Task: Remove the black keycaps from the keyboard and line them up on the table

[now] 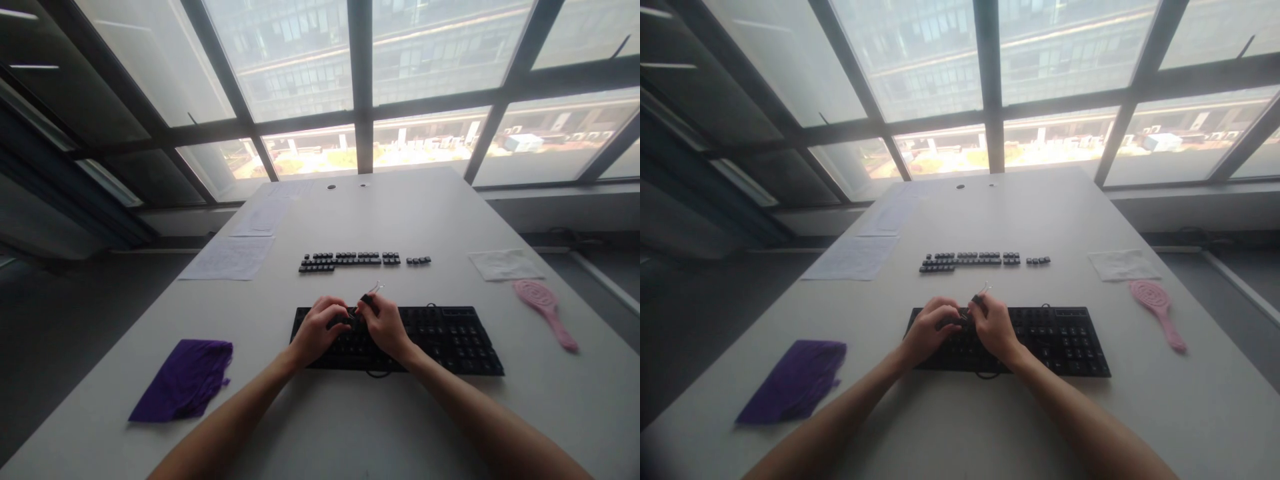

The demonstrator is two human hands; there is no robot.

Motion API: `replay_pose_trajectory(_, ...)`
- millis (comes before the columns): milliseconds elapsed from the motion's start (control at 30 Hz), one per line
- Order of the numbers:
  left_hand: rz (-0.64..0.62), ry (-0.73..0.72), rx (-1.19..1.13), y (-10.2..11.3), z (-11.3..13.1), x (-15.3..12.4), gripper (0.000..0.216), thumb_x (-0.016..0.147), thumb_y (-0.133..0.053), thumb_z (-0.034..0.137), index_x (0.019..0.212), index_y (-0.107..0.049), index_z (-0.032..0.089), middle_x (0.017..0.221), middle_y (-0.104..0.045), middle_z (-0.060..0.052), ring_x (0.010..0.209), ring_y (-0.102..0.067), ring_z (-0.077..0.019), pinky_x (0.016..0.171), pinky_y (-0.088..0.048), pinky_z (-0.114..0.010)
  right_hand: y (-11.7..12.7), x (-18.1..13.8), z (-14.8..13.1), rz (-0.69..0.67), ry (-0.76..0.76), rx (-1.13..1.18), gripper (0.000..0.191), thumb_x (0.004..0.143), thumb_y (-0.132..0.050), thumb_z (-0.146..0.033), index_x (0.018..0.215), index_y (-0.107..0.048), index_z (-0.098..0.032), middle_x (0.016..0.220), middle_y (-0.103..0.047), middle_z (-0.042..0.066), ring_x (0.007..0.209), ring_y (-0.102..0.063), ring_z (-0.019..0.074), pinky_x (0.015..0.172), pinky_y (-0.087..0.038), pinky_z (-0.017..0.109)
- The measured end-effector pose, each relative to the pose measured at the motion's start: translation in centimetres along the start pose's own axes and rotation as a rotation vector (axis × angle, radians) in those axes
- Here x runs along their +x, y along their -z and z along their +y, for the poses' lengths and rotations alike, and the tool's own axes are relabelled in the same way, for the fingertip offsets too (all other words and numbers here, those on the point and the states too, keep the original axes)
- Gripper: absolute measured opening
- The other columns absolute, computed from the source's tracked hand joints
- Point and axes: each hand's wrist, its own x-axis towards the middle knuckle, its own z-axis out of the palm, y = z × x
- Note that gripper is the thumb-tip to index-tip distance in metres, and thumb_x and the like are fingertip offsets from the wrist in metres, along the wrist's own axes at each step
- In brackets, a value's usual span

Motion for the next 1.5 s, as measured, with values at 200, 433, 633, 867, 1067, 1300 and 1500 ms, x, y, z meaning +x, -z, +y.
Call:
replay_pose_trajectory(200,0.1,0.281,-0.002,1.3,-4.0,4.0,0.012,0.079,-0.075,0.022,0.089,-0.069,0.018,0.074,-0.069,0.001,0.066,-0.064,-0.014,0.066,-0.052,-0.025,0.1,0.1,-0.1,-0.013,0.004,0.009,0.021,0.093,-0.057,-0.03,0.076,-0.061,-0.018,0.067,-0.065,0.001,0.061,-0.059,0.0155,0.06,-0.043,0.025)
replay_pose_trajectory(433,-0.036,0.22,0.127,-0.5,-7.3,7.1,0.008,0.08,-0.07,0.015,0.086,-0.075,0.017,0.081,-0.075,-0.003,0.07,-0.068,-0.0163,0.073,-0.055,-0.029,0.1,0.0,0.1,-0.005,0.005,-0.034,0.021,0.093,-0.057,-0.03,0.076,-0.062,-0.018,0.066,-0.064,0.002,0.061,-0.058,0.0159,0.061,-0.042,0.026)
replay_pose_trajectory(633,0.008,0.087,0.312,-0.5,-8.0,8.2,0.005,0.082,-0.073,0.02,0.084,-0.077,0.022,0.101,-0.069,-0.005,0.099,-0.06,-0.0229,0.094,-0.049,-0.038,0.1,0.0,0.2,-0.02,0.005,-0.052,0.021,0.092,-0.057,-0.031,0.077,-0.061,-0.018,0.066,-0.063,0.001,0.061,-0.056,0.0153,0.061,-0.041,0.026)
replay_pose_trajectory(867,0.061,0.066,0.447,-0.6,-9.2,9.6,0.003,0.081,-0.075,0.023,0.083,-0.077,0.023,0.106,-0.063,-0.006,0.103,-0.053,-0.0246,0.096,-0.048,-0.04,0.2,0.0,0.1,-0.023,0.01,-0.053,0.022,0.093,-0.056,-0.031,0.076,-0.061,-0.018,0.065,-0.063,0.001,0.06,-0.055,0.0149,0.06,-0.041,0.026)
replay_pose_trajectory(1067,0.089,0.085,0.391,-0.5,-9.3,9.7,0.004,0.08,-0.075,0.019,0.082,-0.075,0.023,0.105,-0.063,-0.006,0.102,-0.052,-0.0253,0.094,-0.048,-0.041,0.3,0.0,0.0,-0.027,0.013,-0.027,0.021,0.092,-0.057,-0.031,0.077,-0.061,-0.018,0.067,-0.065,0.002,0.062,-0.057,0.0158,0.062,-0.043,0.027)
replay_pose_trajectory(1300,0.135,0.085,0.347,0.9,-6.4,8.9,0.01,0.085,-0.068,0.017,0.092,-0.073,0.021,0.102,-0.062,-0.006,0.101,-0.054,-0.0231,0.096,-0.046,-0.04,0.3,0.2,0.2,0.046,-0.018,0.16,0.022,0.092,-0.058,-0.037,0.081,-0.061,-0.018,0.072,-0.065,0.004,0.067,-0.06,0.018,0.064,-0.048,0.028)
replay_pose_trajectory(1500,0.067,0.07,0.194,-0.2,-0.6,4.1,0.016,0.092,-0.055,0.015,0.097,-0.069,0.021,0.097,-0.065,-0.005,0.098,-0.057,-0.0215,0.092,-0.046,-0.037,0.7,0.1,0.0,0.007,0.056,0.031,0.016,0.092,-0.055,-0.026,0.08,-0.06,-0.018,0.072,-0.063,0.002,0.068,-0.057,0.0172,0.067,-0.044,0.028)
